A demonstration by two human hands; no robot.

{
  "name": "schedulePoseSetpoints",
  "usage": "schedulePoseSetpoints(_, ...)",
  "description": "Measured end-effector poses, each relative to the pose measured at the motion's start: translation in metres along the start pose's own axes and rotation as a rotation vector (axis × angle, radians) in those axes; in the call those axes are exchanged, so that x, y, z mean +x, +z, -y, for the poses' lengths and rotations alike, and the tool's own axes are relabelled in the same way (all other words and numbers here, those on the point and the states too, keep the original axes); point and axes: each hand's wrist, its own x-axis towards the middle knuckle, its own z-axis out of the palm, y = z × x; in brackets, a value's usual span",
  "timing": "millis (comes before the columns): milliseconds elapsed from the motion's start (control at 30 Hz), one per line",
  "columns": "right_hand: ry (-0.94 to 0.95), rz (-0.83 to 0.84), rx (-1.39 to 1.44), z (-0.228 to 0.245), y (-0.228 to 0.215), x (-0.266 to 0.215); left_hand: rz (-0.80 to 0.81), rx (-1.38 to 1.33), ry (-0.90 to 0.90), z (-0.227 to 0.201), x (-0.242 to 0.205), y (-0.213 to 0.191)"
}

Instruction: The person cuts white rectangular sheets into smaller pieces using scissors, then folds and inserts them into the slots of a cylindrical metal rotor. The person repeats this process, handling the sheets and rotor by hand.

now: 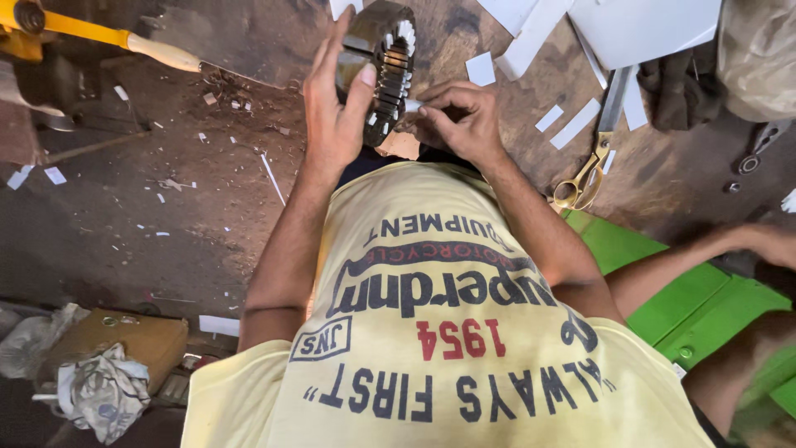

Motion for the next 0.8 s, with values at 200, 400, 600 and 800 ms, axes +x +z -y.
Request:
schedulePoseSetpoints(200, -0.068, -0.035, -0.065, -0.009, 0.010, 0.006, -0.012, -0.075, 0.002, 0.004, 0.001, -0.006)
schedulePoseSetpoints(400, 0.004, -0.183, -0.163, 0.003, 0.035, -0.002, -0.010, -0.097, -0.071, 0.002, 0.000, -0.003)
schedulePoseSetpoints(600, -0.050, -0.064, -0.174, 0.019, 0.018, -0.004, -0.005, -0.059, -0.031, 0.002, -0.005, 0.000)
schedulePoseSetpoints(800, -0.025, -0.028, -0.183, 0.018, 0.009, 0.000, -0.008, -0.050, -0.015, 0.003, -0.003, -0.001)
